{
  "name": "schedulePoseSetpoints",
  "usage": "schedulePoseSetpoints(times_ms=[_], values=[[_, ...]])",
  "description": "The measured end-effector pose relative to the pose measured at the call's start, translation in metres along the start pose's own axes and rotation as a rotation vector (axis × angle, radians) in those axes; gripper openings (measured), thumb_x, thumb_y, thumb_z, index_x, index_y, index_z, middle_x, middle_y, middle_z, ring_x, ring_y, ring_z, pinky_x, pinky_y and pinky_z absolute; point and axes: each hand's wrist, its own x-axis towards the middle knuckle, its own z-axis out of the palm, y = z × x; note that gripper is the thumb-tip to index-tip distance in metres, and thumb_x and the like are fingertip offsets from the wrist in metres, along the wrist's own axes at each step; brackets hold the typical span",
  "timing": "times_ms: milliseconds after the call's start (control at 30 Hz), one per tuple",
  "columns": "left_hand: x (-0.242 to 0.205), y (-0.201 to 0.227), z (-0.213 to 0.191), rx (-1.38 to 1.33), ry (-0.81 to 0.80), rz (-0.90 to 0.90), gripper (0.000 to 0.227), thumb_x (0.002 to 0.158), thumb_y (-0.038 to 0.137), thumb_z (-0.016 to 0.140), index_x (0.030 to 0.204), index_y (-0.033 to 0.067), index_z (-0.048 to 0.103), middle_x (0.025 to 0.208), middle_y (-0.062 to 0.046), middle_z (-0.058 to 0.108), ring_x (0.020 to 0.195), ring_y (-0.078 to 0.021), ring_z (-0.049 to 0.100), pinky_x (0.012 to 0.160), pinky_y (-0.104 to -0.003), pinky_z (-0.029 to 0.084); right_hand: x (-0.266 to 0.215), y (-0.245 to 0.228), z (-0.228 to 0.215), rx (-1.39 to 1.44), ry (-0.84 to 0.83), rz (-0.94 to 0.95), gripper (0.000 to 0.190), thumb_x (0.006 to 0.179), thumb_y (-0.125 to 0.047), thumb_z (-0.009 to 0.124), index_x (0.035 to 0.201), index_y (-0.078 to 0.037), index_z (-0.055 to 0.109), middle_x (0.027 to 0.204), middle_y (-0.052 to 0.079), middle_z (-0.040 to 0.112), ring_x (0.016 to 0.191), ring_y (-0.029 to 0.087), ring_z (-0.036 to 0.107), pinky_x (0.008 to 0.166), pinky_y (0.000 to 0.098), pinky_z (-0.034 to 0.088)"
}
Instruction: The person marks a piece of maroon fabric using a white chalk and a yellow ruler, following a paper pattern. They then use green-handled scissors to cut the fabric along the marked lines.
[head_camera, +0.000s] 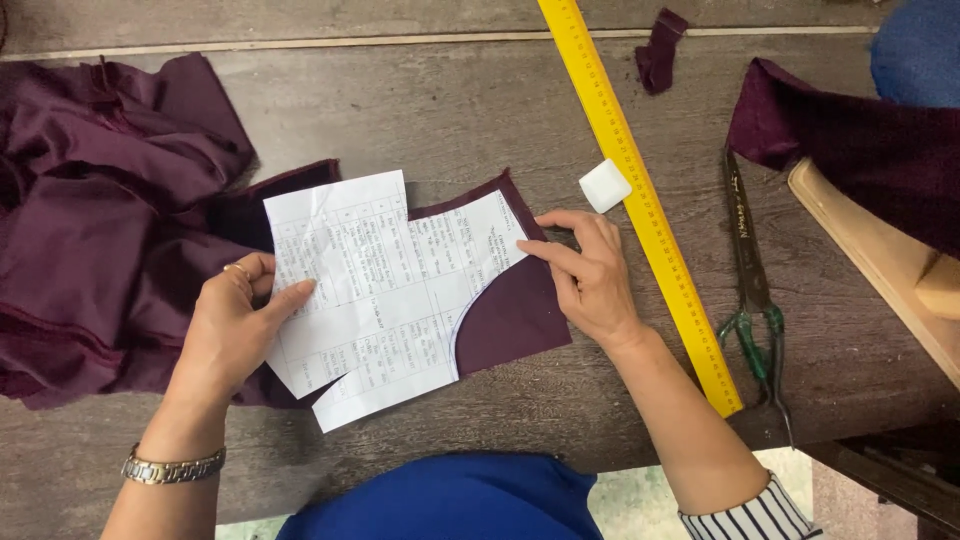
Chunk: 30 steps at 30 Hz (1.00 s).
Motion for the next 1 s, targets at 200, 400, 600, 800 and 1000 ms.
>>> schedulePoseSetpoints(times_ms=[200,400,600,800,1000], values=[[0.006,-0.007,0.003,-0.018,-0.022,0.012,0.024,0.085,0.007,0.070,0.105,-0.0063,0.065,0.093,-0.021,0.071,0.074,-0.0260,0.067,0.067,-0.043,0.056,-0.001,0.002,0.001,0.009,0.003,-0.004,0.037,0.092,0.003,0.046,0.104,-0.020,0.073,0.114,0.006,0.059,0.109,0.027,0.054,0.095,0.0398,0.038],[0.004,-0.004,0.000,-0.006,-0.018,0.010,0.023,0.086,0.007,0.069,0.105,-0.0054,0.065,0.093,-0.021,0.071,0.073,-0.0276,0.069,0.066,-0.043,0.056,-0.001,0.002,0.002,0.011,0.005,-0.010,0.038,0.092,0.003,0.046,0.106,-0.019,0.073,0.115,0.006,0.059,0.109,0.026,0.054,0.095,0.0402,0.038],[-0.009,-0.003,-0.003,0.422,0.347,0.413,0.057,0.077,0.008,0.082,0.124,-0.0096,0.055,0.100,-0.022,0.061,0.092,-0.0392,0.062,0.079,-0.052,0.050,0.000,0.000,0.000,0.013,-0.003,-0.001,0.038,0.091,0.005,0.047,0.106,-0.019,0.072,0.114,0.006,0.059,0.109,0.027,0.054,0.094,0.0407,0.038],[-0.020,-0.012,0.065,0.497,0.159,1.192,0.017,0.082,0.001,0.065,0.099,0.0028,0.062,0.106,-0.019,0.063,0.102,-0.0416,0.058,0.085,-0.049,0.047,0.001,-0.002,0.001,0.007,0.003,-0.004,0.037,0.093,0.004,0.046,0.106,-0.019,0.073,0.114,0.007,0.059,0.110,0.027,0.054,0.095,0.0405,0.037],[-0.035,-0.021,0.084,0.785,-0.066,1.121,0.021,0.087,0.025,0.065,0.107,0.0180,0.066,0.120,-0.006,0.059,0.121,-0.0259,0.050,0.102,-0.050,0.036,-0.001,0.002,0.002,-0.015,0.023,-0.040,0.035,0.093,0.003,0.048,0.103,-0.018,0.074,0.113,0.007,0.061,0.109,0.028,0.056,0.096,0.0402,0.038]])
